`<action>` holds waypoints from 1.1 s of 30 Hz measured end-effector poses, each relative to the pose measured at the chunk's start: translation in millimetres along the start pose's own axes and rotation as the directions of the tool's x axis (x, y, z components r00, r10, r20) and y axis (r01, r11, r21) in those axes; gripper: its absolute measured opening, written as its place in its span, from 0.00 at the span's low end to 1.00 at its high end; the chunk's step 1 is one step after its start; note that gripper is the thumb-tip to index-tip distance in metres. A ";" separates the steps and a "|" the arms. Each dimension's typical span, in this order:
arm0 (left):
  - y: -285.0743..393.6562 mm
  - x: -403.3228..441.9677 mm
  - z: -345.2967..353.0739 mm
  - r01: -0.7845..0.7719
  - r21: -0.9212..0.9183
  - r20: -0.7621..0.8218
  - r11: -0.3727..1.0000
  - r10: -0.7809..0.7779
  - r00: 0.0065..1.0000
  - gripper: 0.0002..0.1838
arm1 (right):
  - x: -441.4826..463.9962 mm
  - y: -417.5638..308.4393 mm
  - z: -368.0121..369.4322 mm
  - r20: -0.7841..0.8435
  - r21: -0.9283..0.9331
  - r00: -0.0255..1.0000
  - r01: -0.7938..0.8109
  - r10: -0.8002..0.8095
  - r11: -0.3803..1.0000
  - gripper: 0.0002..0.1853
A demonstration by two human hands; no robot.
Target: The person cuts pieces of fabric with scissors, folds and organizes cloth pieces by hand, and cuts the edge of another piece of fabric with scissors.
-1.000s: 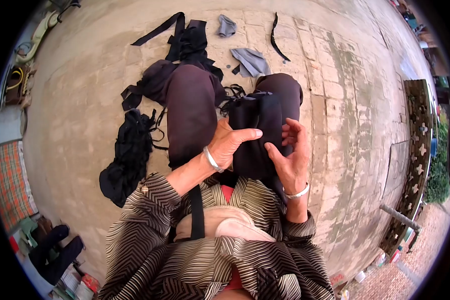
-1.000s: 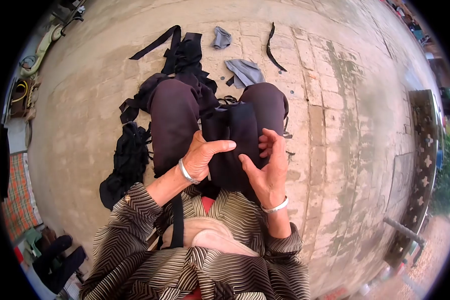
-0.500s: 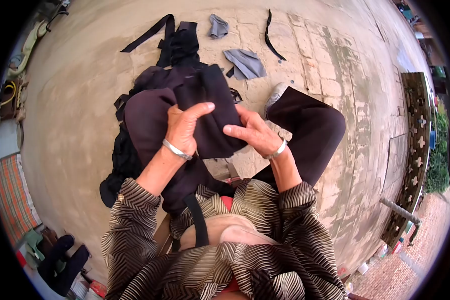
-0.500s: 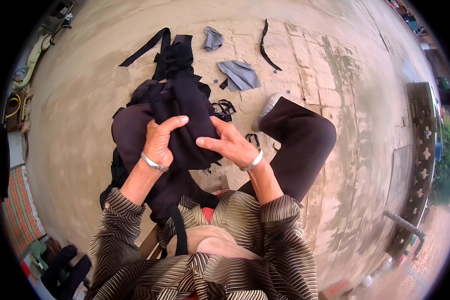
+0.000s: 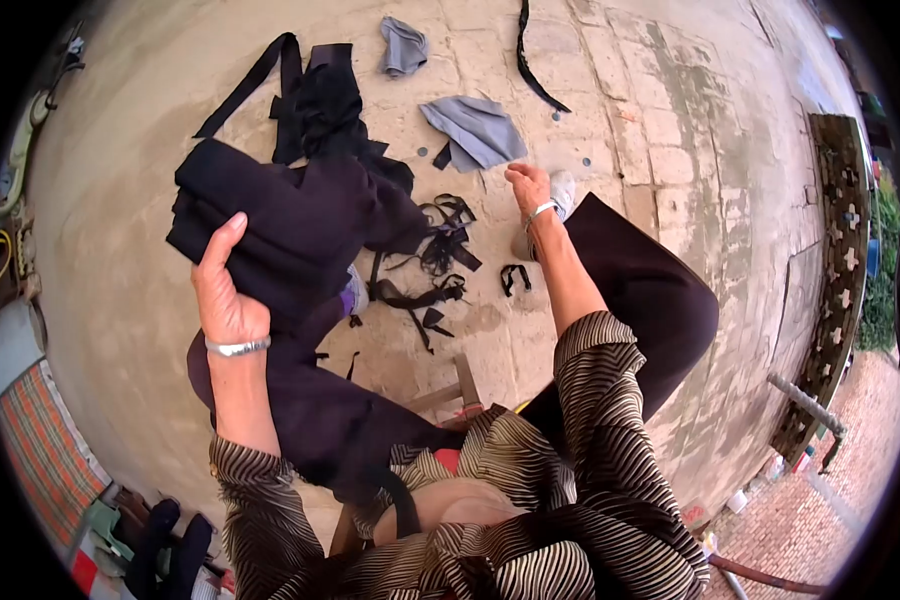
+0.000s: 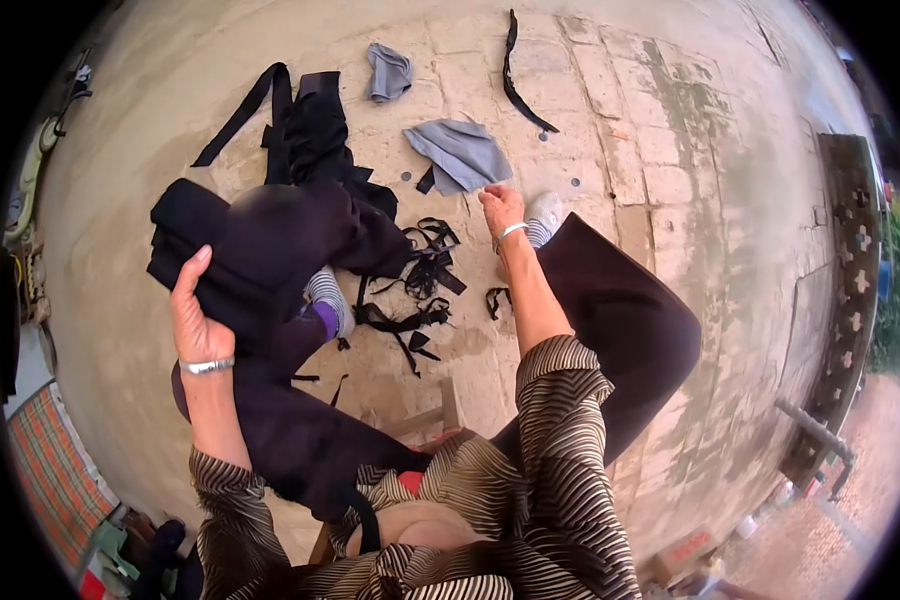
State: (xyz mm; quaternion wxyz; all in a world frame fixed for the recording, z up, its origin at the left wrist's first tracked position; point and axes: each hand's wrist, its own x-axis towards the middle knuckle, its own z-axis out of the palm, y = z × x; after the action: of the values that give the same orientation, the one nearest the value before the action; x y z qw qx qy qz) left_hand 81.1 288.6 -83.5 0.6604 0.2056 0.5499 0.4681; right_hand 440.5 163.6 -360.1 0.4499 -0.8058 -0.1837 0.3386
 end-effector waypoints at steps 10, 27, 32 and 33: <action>24.1 -12.1 -6.2 0.097 -0.244 -0.002 0.965 -0.100 0.995 0.15 | 138.7 10.3 37.8 0.166 -0.519 0.974 0.218 -0.153 0.826 0.21; 20.8 -16.6 3.5 0.135 -0.235 0.100 0.962 -0.115 0.988 0.13 | 68.2 -60.5 -26.7 0.013 0.331 0.999 0.036 -0.042 0.943 0.08; 19.5 -20.2 14.7 0.083 -0.123 -0.089 0.989 -0.094 0.992 0.15 | 28.2 -99.4 -52.4 -0.001 0.630 0.997 0.065 -0.083 0.774 0.16; 18.2 -18.5 3.2 0.091 -0.145 -0.061 0.985 -0.101 0.993 0.16 | 18.3 -115.3 -54.4 0.003 0.697 0.999 0.033 -0.049 0.716 0.17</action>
State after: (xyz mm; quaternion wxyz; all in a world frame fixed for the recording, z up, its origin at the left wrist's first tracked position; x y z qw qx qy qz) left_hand 77.6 282.5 -58.3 0.6760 0.1156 0.5467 0.4804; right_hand 493.0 202.8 -249.3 0.7252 -0.5697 -0.0654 0.3812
